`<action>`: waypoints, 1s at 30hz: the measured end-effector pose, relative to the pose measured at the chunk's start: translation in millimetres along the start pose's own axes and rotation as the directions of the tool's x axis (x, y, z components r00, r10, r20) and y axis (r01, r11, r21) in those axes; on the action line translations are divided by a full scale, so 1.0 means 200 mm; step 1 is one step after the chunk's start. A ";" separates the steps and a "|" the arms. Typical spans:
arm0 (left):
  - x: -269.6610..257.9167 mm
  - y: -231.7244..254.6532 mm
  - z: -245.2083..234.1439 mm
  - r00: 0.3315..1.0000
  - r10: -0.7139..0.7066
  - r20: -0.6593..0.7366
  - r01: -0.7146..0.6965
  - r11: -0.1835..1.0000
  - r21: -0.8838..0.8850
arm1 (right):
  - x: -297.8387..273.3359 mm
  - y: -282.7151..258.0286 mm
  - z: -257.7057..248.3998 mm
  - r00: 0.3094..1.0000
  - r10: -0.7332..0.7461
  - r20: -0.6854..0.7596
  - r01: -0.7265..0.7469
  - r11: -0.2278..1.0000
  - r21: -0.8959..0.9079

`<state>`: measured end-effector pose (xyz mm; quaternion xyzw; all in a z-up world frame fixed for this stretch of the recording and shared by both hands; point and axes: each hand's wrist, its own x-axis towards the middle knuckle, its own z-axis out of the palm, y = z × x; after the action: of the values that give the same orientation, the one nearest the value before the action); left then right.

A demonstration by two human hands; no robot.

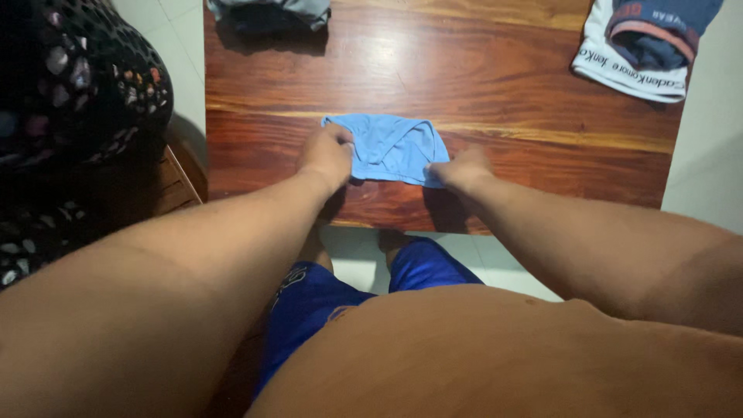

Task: The person takes several pairs of underwear from a laundry basket one by one, spreads them out on a wooden table, and folds each one into a compact square before setting it aside.

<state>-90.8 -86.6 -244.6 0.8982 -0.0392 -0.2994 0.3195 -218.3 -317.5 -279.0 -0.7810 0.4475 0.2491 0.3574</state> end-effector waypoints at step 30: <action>-0.01 0.13 -0.30 0.900 -0.247 0.359 0.427 0.657 -0.621 | -0.45 -0.62 -0.24 0.780 -0.417 0.466 -0.115 0.637 0.762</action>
<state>-56.4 -73.9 -190.8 0.6630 0.2039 -0.4541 0.5592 -149.4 -265.8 -144.5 -0.4727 0.2987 0.2419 0.7930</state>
